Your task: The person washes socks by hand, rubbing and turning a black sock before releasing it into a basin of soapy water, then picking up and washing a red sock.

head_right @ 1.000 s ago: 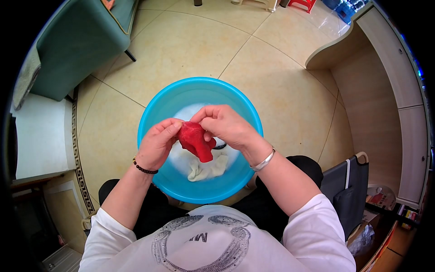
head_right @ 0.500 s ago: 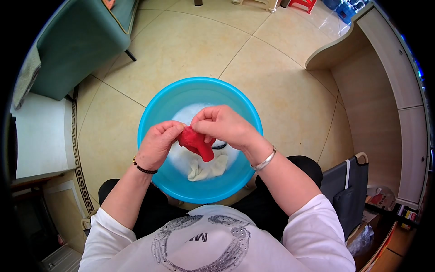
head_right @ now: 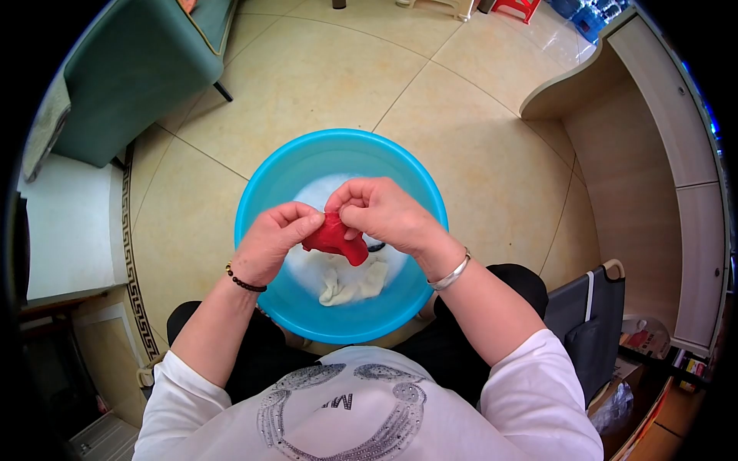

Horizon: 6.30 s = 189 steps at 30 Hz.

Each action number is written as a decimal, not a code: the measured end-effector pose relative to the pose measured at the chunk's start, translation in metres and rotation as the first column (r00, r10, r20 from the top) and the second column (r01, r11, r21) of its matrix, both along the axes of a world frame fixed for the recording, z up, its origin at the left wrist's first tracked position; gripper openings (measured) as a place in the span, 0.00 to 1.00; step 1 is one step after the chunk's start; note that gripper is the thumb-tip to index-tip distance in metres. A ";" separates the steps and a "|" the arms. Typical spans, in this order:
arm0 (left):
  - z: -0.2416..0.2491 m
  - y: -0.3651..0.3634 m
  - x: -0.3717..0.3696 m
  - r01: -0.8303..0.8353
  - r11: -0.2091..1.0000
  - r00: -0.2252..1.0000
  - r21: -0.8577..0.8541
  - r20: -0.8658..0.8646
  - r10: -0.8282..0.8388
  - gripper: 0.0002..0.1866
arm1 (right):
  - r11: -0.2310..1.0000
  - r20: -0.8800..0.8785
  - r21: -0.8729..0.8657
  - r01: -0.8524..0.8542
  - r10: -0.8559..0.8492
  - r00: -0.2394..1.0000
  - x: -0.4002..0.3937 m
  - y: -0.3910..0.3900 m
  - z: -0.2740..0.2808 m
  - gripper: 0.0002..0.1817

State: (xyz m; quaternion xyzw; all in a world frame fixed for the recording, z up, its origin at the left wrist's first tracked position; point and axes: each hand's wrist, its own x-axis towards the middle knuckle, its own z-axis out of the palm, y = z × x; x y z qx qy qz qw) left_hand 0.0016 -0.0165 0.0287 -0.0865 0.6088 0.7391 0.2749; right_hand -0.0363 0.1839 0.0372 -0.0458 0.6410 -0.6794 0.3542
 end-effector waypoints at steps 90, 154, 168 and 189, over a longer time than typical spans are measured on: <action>-0.008 -0.025 -0.011 0.035 0.978 0.999 0.204 0.011 -0.038 0.07 | 0.990 0.049 0.085 -0.108 0.105 0.993 -0.008 0.003 -0.005 0.10; -0.005 -0.003 -0.006 0.077 0.995 0.997 -0.068 -0.011 -0.078 0.09 | 0.995 0.029 0.101 -0.019 0.016 0.999 0.000 -0.004 0.003 0.10; -0.011 -0.011 -0.009 0.035 0.991 0.998 0.127 0.041 -0.040 0.12 | 0.996 0.030 0.087 0.019 -0.022 0.999 -0.002 -0.003 0.002 0.10; -0.013 -0.009 -0.007 0.018 0.984 0.994 0.180 0.102 -0.036 0.09 | 0.992 0.015 0.119 -0.042 0.040 0.999 -0.001 -0.002 0.005 0.08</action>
